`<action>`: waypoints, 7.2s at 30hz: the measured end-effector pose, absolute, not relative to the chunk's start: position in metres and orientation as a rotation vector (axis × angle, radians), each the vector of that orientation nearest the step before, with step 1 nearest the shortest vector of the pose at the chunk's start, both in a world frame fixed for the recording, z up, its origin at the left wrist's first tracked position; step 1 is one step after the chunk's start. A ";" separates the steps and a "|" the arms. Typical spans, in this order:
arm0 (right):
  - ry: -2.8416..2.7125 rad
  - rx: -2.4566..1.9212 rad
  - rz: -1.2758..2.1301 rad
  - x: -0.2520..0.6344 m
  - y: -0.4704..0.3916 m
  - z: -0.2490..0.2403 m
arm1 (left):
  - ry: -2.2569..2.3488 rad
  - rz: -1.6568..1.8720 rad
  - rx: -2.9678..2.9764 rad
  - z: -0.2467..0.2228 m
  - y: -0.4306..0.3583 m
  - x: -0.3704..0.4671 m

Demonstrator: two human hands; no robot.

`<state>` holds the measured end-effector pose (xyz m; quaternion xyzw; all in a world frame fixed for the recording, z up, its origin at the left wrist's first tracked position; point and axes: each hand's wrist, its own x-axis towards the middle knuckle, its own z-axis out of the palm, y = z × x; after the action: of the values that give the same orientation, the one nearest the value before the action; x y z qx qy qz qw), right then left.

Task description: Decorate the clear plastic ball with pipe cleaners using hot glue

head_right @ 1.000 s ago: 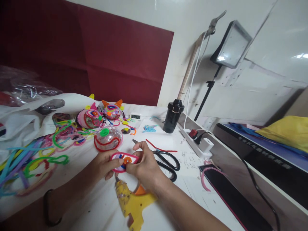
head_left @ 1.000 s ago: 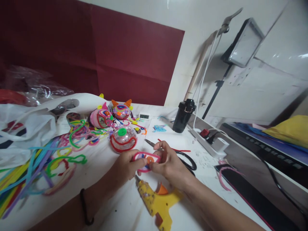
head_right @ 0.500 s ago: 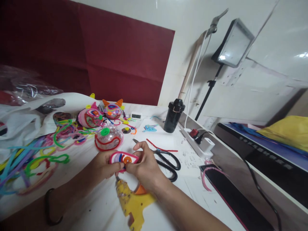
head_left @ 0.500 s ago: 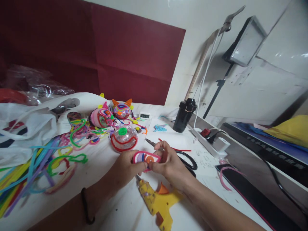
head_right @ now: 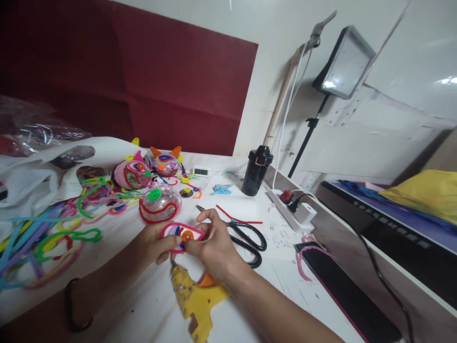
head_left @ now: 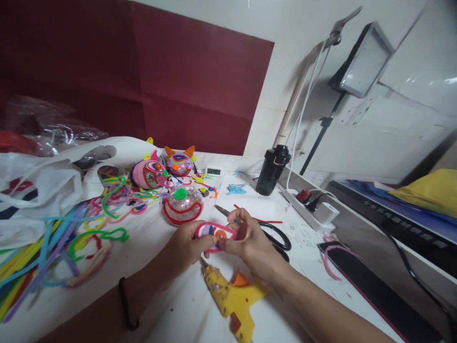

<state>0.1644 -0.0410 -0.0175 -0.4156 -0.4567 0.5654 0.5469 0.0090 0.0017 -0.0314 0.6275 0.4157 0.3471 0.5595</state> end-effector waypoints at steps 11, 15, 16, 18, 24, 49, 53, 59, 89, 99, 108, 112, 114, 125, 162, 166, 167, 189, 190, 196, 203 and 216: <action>-1.046 -1.008 1.405 0.166 -0.038 -0.017 | 0.959 0.843 1.519 -0.031 0.001 0.008; -1.063 -1.000 1.407 0.168 -0.035 -0.020 | 0.983 0.830 1.525 -0.029 0.002 0.008; -1.068 -1.000 1.406 0.169 -0.035 -0.020 | 0.990 0.829 1.527 -0.028 0.001 0.008; -1.082 -1.016 1.403 0.170 -0.036 -0.017 | 0.996 0.826 1.530 -0.027 0.001 0.007; -1.122 -1.067 1.362 0.173 -0.037 -0.009 | 0.975 0.794 1.531 -0.026 0.001 0.006; -1.099 -1.088 1.354 0.173 -0.035 -0.010 | 0.998 0.872 1.473 -0.027 0.003 0.005; -1.105 -1.090 1.355 0.173 -0.035 -0.010 | 1.007 0.876 1.488 -0.025 0.002 0.005; -1.127 -1.071 1.349 0.174 -0.036 -0.013 | 1.040 0.912 1.559 -0.028 0.004 0.004; -0.973 -0.957 1.243 0.176 -0.024 -0.017 | 1.051 0.896 1.476 -0.022 0.002 0.008; -1.037 -1.019 1.327 0.177 -0.020 -0.018 | 1.100 0.840 1.529 -0.023 0.010 0.003; -1.112 -1.105 1.383 0.180 -0.019 -0.015 | 1.109 0.751 1.650 -0.023 0.008 -0.003; -1.096 -1.093 1.421 0.180 -0.019 -0.016 | 1.111 0.733 1.681 -0.024 0.006 -0.003; -1.066 -1.086 1.438 0.180 -0.019 -0.016 | 1.112 0.742 1.670 -0.023 0.005 -0.002; -0.867 -1.039 1.460 0.180 -0.013 -0.021 | 1.063 0.914 1.501 -0.023 0.009 -0.002; -0.845 -1.011 1.533 0.191 -0.008 -0.022 | 1.453 1.470 1.909 -0.009 0.053 -0.047; -0.851 -1.044 1.497 0.191 -0.006 -0.020 | 1.354 1.246 1.736 -0.018 0.073 -0.051; -0.860 -1.058 1.488 0.192 -0.006 -0.020 | 1.329 1.217 1.730 -0.019 0.075 -0.051; -1.946 -1.361 0.537 0.176 0.012 -0.012 | 1.082 1.015 1.452 -0.027 0.063 -0.071; -2.033 -1.326 0.401 0.172 0.015 -0.010 | 1.095 1.014 1.464 -0.026 0.061 -0.070; -2.330 -1.242 -0.055 0.156 0.032 -0.011 | 1.113 1.050 1.493 -0.024 0.056 -0.065; -2.518 -1.132 -0.239 0.155 0.036 -0.005 | 1.100 1.070 1.556 -0.019 0.055 -0.063; -2.660 -0.814 -0.529 0.158 0.043 -0.004 | 1.115 1.086 1.615 -0.023 0.055 -0.060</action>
<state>0.1583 0.0434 -0.0043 -0.2841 -0.9281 -0.1847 0.1545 -0.0604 0.0550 -0.0226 0.6486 0.4477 0.4360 0.4345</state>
